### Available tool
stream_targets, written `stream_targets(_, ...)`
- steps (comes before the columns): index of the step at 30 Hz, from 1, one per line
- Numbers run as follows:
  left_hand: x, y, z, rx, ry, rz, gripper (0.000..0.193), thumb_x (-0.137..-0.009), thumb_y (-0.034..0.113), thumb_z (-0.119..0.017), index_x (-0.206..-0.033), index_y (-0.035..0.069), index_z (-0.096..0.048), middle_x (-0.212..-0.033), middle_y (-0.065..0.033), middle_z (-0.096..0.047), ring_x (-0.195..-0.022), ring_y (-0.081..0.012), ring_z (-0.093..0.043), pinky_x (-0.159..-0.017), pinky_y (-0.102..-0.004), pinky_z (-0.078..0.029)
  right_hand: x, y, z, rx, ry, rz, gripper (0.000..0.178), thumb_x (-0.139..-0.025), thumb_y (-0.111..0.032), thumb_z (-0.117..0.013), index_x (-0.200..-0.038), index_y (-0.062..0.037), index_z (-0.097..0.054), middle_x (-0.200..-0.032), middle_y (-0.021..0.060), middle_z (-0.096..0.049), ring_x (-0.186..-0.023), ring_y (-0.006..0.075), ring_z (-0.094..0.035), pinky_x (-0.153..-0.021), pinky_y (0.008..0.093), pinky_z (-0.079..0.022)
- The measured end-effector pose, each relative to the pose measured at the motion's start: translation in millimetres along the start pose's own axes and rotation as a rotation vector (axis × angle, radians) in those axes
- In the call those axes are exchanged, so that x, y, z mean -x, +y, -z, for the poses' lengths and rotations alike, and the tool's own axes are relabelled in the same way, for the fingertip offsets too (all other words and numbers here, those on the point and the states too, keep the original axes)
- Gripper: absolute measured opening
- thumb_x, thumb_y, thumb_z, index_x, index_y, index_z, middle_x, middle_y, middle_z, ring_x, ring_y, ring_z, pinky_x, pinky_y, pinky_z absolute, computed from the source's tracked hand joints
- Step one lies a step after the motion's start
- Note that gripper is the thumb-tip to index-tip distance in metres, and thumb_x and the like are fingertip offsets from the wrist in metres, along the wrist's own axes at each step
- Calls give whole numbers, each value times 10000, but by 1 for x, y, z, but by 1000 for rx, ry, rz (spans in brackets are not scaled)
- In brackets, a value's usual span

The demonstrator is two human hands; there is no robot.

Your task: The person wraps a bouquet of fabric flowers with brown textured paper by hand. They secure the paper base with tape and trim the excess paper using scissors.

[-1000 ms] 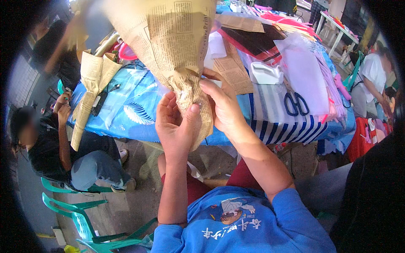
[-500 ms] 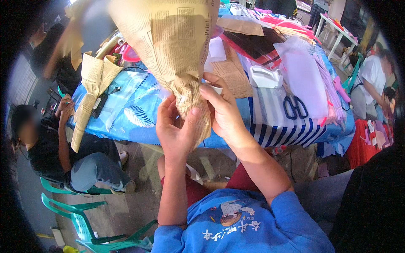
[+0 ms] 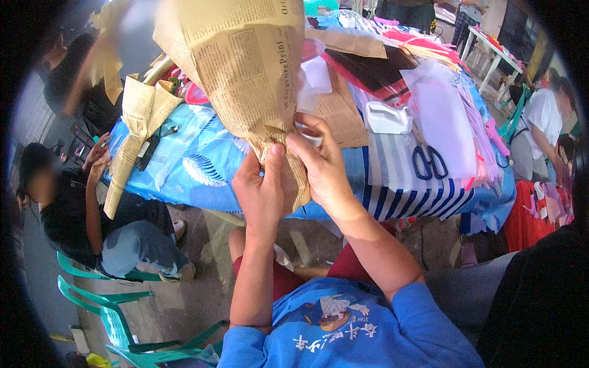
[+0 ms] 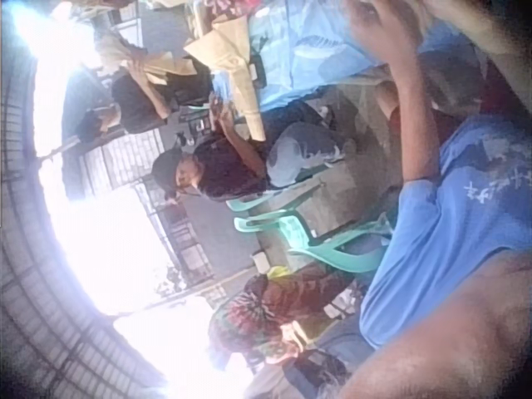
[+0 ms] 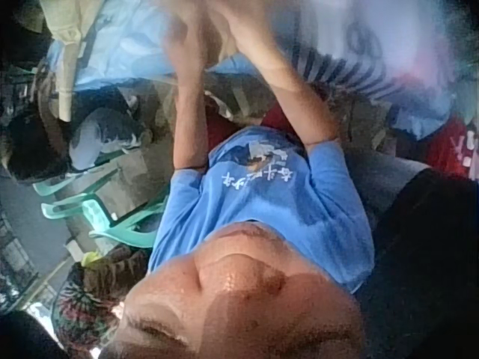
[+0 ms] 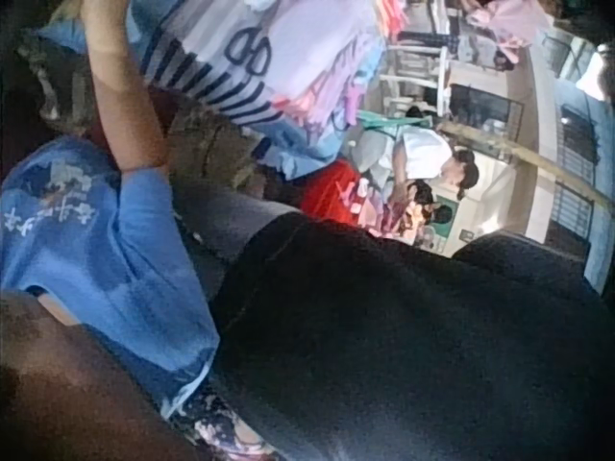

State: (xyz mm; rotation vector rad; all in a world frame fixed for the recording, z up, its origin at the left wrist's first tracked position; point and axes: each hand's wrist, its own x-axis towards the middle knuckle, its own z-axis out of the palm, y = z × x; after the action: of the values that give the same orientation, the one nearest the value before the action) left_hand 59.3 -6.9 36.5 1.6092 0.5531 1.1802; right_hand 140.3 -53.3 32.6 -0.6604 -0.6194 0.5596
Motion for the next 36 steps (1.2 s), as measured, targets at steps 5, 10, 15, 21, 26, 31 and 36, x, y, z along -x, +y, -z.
stream_targets(5,2,5,-3,31,1,8,317,-890,282,-511,-911,-24,-589,-762,0,-556,-689,-56,-463,-600,-198,-376,-2,-1,2,-44,-14,48,362,-801,-45,-585,-1121,13,-426,-1024,93,-498,-916,120,-495,-798,238,-419)
stream_targets(10,0,12,-4,75,-39,11,303,-905,197,-471,-1066,-44,-558,-862,-51,-603,-776,-74,-502,-685,-227,-414,-6,-2,7,-40,3,37,351,-798,-46,-586,-1114,0,-439,-1026,85,-506,-921,117,-492,-805,238,-415)
stream_targets(15,-4,5,-11,54,11,-55,317,-915,251,-454,-994,-35,-566,-804,-16,-554,-716,-61,-460,-624,-207,-380,-6,-8,7,-59,-49,15,368,-799,-81,-606,-1119,-7,-440,-1028,78,-493,-922,125,-494,-808,242,-415)
stream_targets(21,1,-6,-15,18,1,-39,324,-919,228,-432,-1045,-48,-547,-847,-58,-558,-769,-109,-486,-675,-241,-386,-6,-4,10,-8,20,8,426,-779,-82,-638,-1137,-3,-419,-1028,73,-479,-911,117,-489,-794,248,-424)
stream_targets(26,4,2,-12,59,-45,4,321,-917,207,-426,-1051,-59,-543,-912,-96,-562,-835,-157,-512,-741,-272,-397,-5,-13,9,68,31,48,446,-766,-66,-647,-1136,4,-408,-1017,79,-493,-914,125,-497,-784,246,-432)
stream_targets(31,-6,11,13,-62,-116,-49,262,-899,182,-473,-992,-45,-564,-920,-84,-570,-827,-136,-518,-740,-257,-404,-6,-19,11,69,2,54,429,-759,-55,-647,-1114,-1,-412,-1002,86,-504,-887,124,-514,-743,243,-448)
stream_targets(36,-21,42,30,107,-20,-140,248,-853,162,-563,-1033,-7,-567,-822,-12,-568,-735,-72,-512,-644,-202,-399,-8,-22,16,75,6,-6,385,-752,-53,-656,-1068,-1,-442,-953,77,-538,-816,117,-543,-687,244,-465)
